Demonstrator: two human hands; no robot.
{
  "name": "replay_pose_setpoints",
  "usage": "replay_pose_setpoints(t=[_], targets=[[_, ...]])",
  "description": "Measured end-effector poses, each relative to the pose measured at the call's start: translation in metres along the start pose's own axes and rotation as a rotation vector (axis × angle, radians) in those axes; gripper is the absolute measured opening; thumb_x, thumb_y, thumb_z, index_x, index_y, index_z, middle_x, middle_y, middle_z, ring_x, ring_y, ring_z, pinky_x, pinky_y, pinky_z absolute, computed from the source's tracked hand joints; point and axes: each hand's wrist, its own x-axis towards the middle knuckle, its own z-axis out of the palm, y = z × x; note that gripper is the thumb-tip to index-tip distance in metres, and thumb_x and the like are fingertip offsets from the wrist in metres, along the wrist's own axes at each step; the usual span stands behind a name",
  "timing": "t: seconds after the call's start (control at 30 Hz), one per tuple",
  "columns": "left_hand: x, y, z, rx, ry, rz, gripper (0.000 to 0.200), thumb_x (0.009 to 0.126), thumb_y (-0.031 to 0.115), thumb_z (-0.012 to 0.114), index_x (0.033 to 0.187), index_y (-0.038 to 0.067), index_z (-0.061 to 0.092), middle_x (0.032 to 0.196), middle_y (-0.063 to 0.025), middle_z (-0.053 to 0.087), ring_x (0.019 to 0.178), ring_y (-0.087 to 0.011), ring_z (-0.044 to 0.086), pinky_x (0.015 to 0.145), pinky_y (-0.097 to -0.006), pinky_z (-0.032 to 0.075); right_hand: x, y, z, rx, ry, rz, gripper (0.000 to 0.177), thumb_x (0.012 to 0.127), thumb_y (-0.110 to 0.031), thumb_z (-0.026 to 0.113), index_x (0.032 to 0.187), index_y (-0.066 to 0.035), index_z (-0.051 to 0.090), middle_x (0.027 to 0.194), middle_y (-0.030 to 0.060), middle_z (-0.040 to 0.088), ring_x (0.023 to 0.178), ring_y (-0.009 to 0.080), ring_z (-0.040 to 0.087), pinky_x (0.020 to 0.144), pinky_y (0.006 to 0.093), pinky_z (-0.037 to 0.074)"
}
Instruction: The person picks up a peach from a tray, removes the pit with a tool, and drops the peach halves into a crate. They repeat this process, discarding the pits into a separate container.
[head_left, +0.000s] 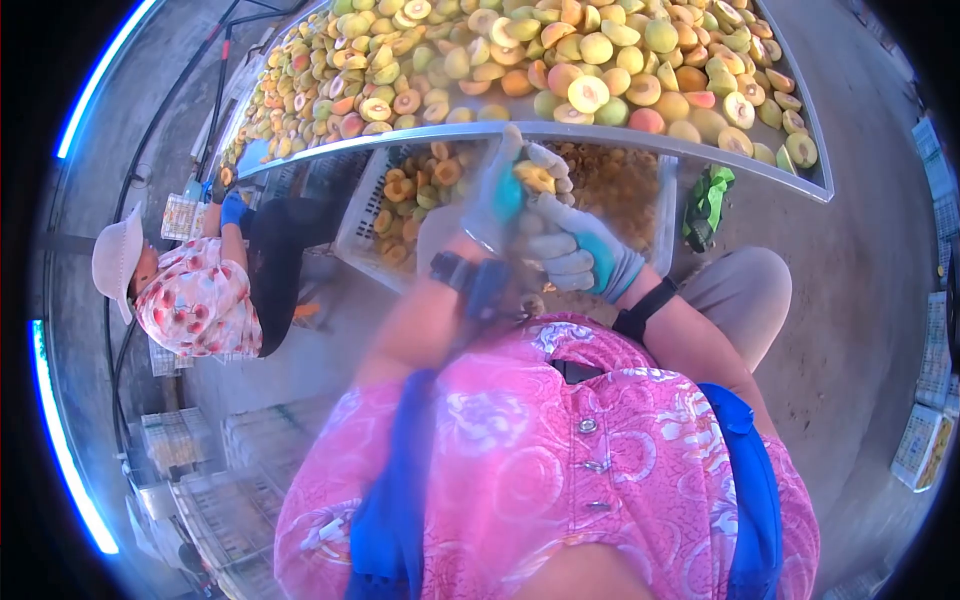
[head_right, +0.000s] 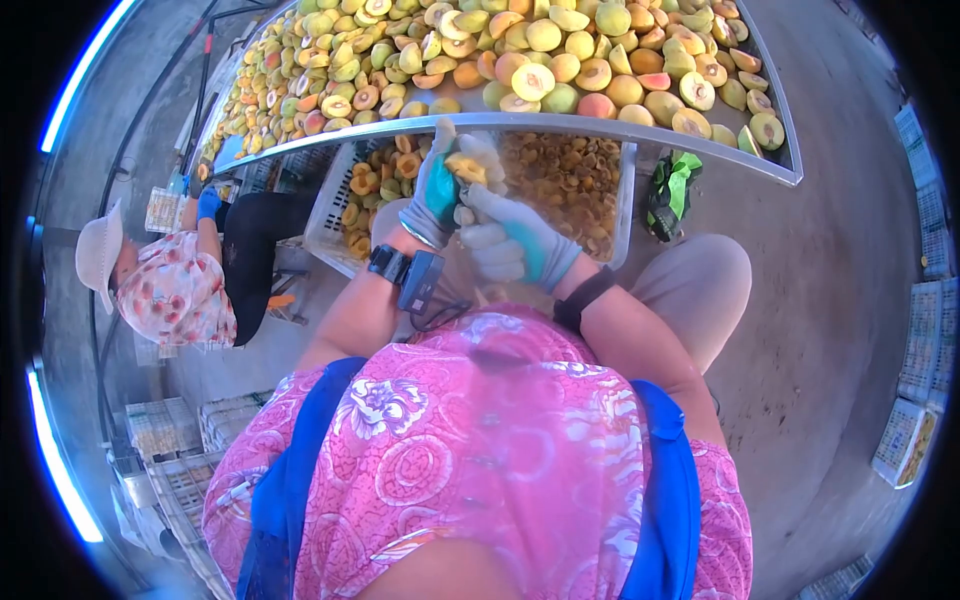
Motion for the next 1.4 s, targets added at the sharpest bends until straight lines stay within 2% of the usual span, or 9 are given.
replay_pose_setpoints(t=[0.33, 0.4, 0.47, 0.5, 0.57, 0.67, 0.77, 0.93, 1.4], targets=[[0.019, -0.007, -0.029, -0.15, 0.068, 0.336, 0.05, 0.095, 0.056, 0.049, 0.1, 0.007, 0.056, 0.098, -0.0107, 0.06, 0.087, -0.0266, 0.06, 0.076, -0.0411, 0.053, 0.002, -0.004, 0.0, 0.189, -0.243, 0.08, 0.037, 0.102, -0.045, 0.039, 0.102, -0.01, 0.052, 0.058, -0.0075, 0.03, 0.034, 0.0052, 0.025, 0.03, 0.023, 0.019], [0.015, 0.003, -0.034, 0.467, 0.21, 0.634, 0.055, 0.093, 0.058, 0.049, 0.103, 0.005, 0.057, 0.097, -0.0115, 0.061, 0.087, -0.0295, 0.06, 0.078, -0.0432, 0.053, 0.001, -0.011, -0.001, 0.188, -0.275, 0.069, 0.038, 0.101, -0.047, 0.041, 0.102, -0.01, 0.052, 0.058, -0.0073, 0.03, 0.034, 0.0054, 0.026, 0.03, 0.0233, 0.02], [0.003, 0.029, -0.047, -0.529, 0.064, 0.323, 0.052, 0.092, 0.055, 0.054, 0.102, 0.005, 0.059, 0.093, -0.0116, 0.063, 0.085, -0.0282, 0.062, 0.079, -0.0407, 0.053, -0.004, -0.013, -0.006, -0.092, 0.07, -0.08, 0.039, 0.099, -0.048, 0.045, 0.105, -0.011, 0.053, 0.06, -0.0057, 0.037, 0.037, 0.0071, 0.032, 0.031, 0.0239, 0.025], [0.001, 0.04, -0.071, -0.37, 0.087, 0.423, 0.047, 0.092, 0.051, 0.056, 0.102, 0.005, 0.06, 0.093, -0.0107, 0.063, 0.084, -0.0255, 0.062, 0.079, -0.0374, 0.053, -0.006, -0.013, -0.003, -0.089, 0.076, -0.079, 0.039, 0.099, -0.048, 0.045, 0.105, -0.011, 0.053, 0.06, -0.0057, 0.037, 0.037, 0.0071, 0.032, 0.031, 0.0239, 0.025], [0.008, 0.064, -0.122, -0.106, 0.283, 0.623, 0.04, 0.094, 0.044, 0.058, 0.105, 0.006, 0.062, 0.095, -0.0087, 0.064, 0.084, -0.0202, 0.063, 0.079, -0.0317, 0.053, -0.005, -0.015, 0.009, -0.866, 0.75, -0.42, 0.036, 0.098, -0.047, 0.048, 0.107, -0.012, 0.052, 0.065, -0.0032, 0.046, 0.041, 0.0087, 0.039, 0.034, 0.0242, 0.031], [0.013, 0.089, -0.153, 0.089, 0.535, 0.824, 0.036, 0.097, 0.039, 0.056, 0.112, 0.006, 0.062, 0.097, -0.0051, 0.064, 0.082, -0.0162, 0.062, 0.077, -0.0292, 0.053, -0.01, -0.022, 0.002, -0.73, 0.865, -0.481, 0.038, 0.099, -0.044, 0.046, 0.108, -0.008, 0.052, 0.066, 0.0008, 0.05, 0.037, 0.0095, 0.039, 0.03, 0.0243, 0.032], [0.005, 0.096, -0.121, 0.433, 0.853, 0.734, 0.033, 0.095, 0.032, 0.059, 0.116, 0.006, 0.061, 0.103, -0.0056, 0.062, 0.086, -0.0143, 0.059, 0.075, -0.0295, 0.05, -0.015, -0.018, -0.002, -0.815, 0.875, -0.458, 0.036, 0.098, -0.041, 0.049, 0.111, -0.008, 0.049, 0.072, 0.0031, 0.053, 0.038, 0.0106, 0.044, 0.031, 0.0252, 0.033], [0.058, 0.111, -0.072, 1.336, 0.791, 0.849, 0.056, 0.087, 0.031, 0.066, 0.132, 0.002, 0.05, 0.128, -0.0173, 0.055, 0.121, -0.0293, 0.051, 0.103, -0.0345, 0.04, -0.02, -0.002, -0.048, -0.961, 0.861, -0.418, 0.037, 0.097, -0.04, 0.053, 0.112, -0.007, 0.047, 0.077, 0.0051, 0.055, 0.04, 0.0114, 0.047, 0.032, 0.0248, 0.035], [0.202, 0.134, -0.036, 1.654, 0.731, 0.568, 0.068, 0.079, 0.029, 0.069, 0.138, 0.01, 0.043, 0.132, -0.0201, 0.053, 0.12, -0.0371, 0.051, 0.102, -0.0438, 0.04, -0.04, -0.014, -0.055, -0.848, 0.854, -0.46, 0.028, 0.097, -0.035, 0.056, 0.105, -0.01, 0.048, 0.071, 0.0018, 0.055, 0.039, 0.0082, 0.046, 0.034, 0.0226, 0.034]])
